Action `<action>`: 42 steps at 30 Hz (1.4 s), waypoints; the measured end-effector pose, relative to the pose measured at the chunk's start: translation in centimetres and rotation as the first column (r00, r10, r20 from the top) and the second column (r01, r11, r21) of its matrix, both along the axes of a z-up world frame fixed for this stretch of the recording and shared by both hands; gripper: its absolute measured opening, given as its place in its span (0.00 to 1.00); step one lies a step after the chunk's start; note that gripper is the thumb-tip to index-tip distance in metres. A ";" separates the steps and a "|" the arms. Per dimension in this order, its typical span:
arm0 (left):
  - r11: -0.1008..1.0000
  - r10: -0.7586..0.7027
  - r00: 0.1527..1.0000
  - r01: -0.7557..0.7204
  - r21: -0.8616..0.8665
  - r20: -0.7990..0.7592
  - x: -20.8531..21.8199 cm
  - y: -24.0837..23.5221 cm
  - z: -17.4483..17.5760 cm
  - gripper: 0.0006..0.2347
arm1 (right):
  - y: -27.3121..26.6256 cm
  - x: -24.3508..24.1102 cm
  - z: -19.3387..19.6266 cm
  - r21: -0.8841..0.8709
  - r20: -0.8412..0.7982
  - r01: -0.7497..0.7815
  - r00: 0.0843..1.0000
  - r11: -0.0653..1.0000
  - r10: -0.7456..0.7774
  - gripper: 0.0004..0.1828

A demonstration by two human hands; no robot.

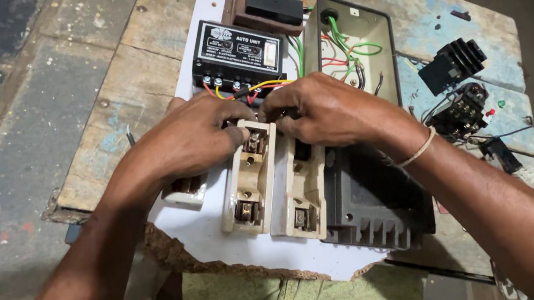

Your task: The person wires electrical components on a wooden board, connecting wires to terminals using a screwdriver and by hand.

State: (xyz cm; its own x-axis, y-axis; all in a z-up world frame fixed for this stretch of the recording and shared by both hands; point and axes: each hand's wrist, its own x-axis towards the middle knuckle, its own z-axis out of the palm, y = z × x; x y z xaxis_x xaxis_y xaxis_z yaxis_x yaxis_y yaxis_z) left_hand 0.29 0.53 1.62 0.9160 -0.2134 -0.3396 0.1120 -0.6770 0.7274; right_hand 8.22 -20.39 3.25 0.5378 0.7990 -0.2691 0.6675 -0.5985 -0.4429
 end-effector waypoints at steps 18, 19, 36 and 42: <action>0.997 -0.015 0.994 0.024 0.078 -0.112 1.1 0.0 -1.6 0.23 | -0.6 -0.4 -0.4 0.028 0.013 0.010 1.000 1.000 -0.010 0.21; 0.998 -0.013 0.996 0.018 0.059 -0.093 0.9 0.1 -1.6 0.22 | -0.6 -0.5 -0.6 0.009 -0.010 0.042 0.999 0.999 -0.042 0.21; 0.986 0.042 0.998 -0.035 -0.164 0.040 0.2 0.1 -1.4 0.15 | -1.0 -0.6 -0.5 0.068 0.002 0.034 0.999 0.997 -0.035 0.20; 0.992 0.003 0.988 0.017 -0.126 0.155 0.0 0.1 -1.3 0.14 | -1.1 -1.4 -0.5 0.097 -0.062 0.072 0.996 0.993 -0.067 0.21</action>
